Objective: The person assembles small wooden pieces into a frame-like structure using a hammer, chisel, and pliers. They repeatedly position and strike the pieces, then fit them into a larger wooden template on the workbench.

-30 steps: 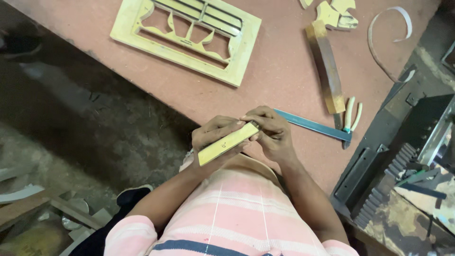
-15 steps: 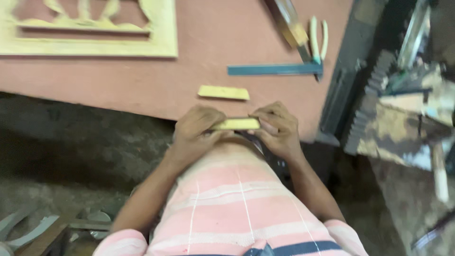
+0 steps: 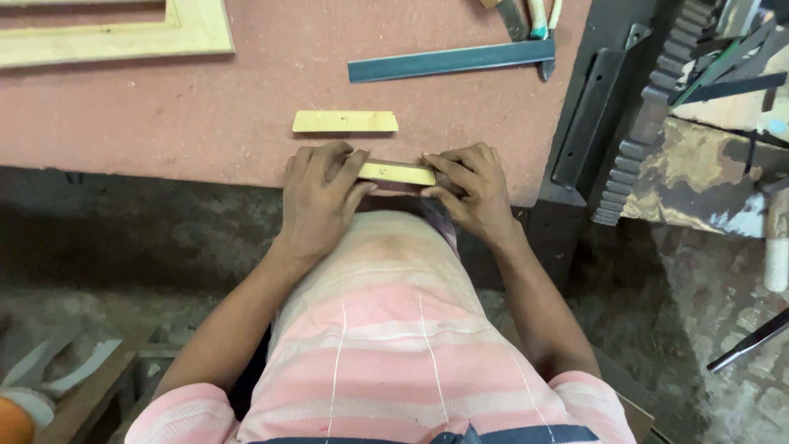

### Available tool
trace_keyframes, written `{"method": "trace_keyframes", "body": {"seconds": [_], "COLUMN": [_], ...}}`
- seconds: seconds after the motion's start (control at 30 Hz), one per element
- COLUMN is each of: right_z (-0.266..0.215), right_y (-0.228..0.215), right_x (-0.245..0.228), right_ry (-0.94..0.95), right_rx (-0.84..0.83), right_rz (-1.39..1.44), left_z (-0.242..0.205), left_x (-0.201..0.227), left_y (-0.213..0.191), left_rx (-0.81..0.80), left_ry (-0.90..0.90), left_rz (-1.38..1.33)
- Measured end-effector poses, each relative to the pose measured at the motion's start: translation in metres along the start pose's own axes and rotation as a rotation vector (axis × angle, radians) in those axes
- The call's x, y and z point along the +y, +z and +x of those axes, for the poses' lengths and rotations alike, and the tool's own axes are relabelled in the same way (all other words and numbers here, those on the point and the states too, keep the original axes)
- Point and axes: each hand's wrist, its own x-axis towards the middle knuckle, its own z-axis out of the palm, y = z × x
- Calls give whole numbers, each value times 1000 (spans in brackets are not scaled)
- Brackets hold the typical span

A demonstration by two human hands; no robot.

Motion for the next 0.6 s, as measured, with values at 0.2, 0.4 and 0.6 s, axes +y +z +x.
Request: {"method": "trace_keyframes", "body": {"seconds": [0.2,0.4,0.6], "right_z": [7,8,10], "right_y": [4,4,10], "right_x": [9,16,20], "right_ry": [-60,-81,-148], "right_rx": [-55,-139,-96], "right_rz": [17,7,-3], "left_z": [5,7,9], "left_x": [-5,-7,-5], "left_y": [5,3,5], "left_rx": [-22,-16,26], "left_ry": [-40,-8,-31], "left_rz": [-148,-176,-149]}}
